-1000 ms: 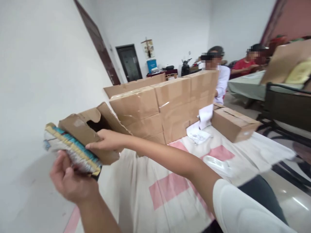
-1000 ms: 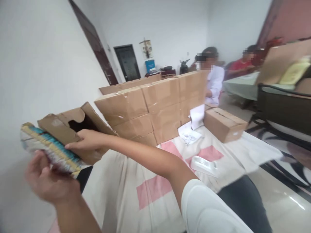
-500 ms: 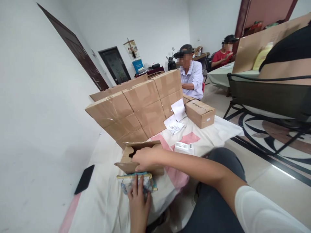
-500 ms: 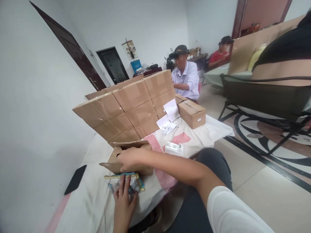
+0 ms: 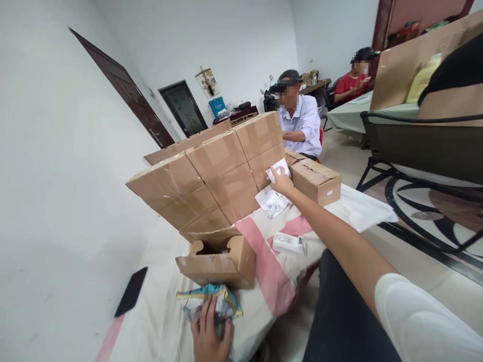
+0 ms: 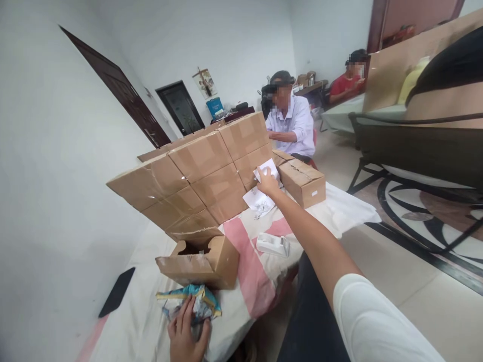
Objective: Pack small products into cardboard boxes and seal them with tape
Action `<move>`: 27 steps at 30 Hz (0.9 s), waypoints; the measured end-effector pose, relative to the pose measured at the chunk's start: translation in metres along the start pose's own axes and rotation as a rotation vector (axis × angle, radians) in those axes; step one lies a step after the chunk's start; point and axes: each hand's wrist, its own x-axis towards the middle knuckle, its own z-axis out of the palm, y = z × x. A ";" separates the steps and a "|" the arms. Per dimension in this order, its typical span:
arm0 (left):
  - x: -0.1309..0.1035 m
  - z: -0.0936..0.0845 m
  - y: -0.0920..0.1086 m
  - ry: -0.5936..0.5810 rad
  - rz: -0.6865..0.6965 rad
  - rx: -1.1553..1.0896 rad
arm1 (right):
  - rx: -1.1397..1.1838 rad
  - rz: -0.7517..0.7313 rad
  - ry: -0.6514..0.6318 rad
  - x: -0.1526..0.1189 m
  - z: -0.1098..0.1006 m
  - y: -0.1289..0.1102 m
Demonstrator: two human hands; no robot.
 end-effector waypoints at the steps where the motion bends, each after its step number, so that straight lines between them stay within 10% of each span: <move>1: -0.001 0.002 -0.001 0.018 0.003 0.017 | -0.015 0.016 0.019 0.009 0.006 0.005; 11: -0.003 0.002 0.000 -0.005 -0.027 0.074 | 0.073 -0.006 0.324 0.036 0.062 0.026; 18: 0.001 -0.007 0.006 -0.035 -0.048 0.021 | 0.118 0.085 0.229 0.032 0.043 0.039; 27: 0.003 -0.007 0.011 -0.011 -0.084 -0.045 | 0.075 -0.022 0.447 -0.015 -0.016 0.031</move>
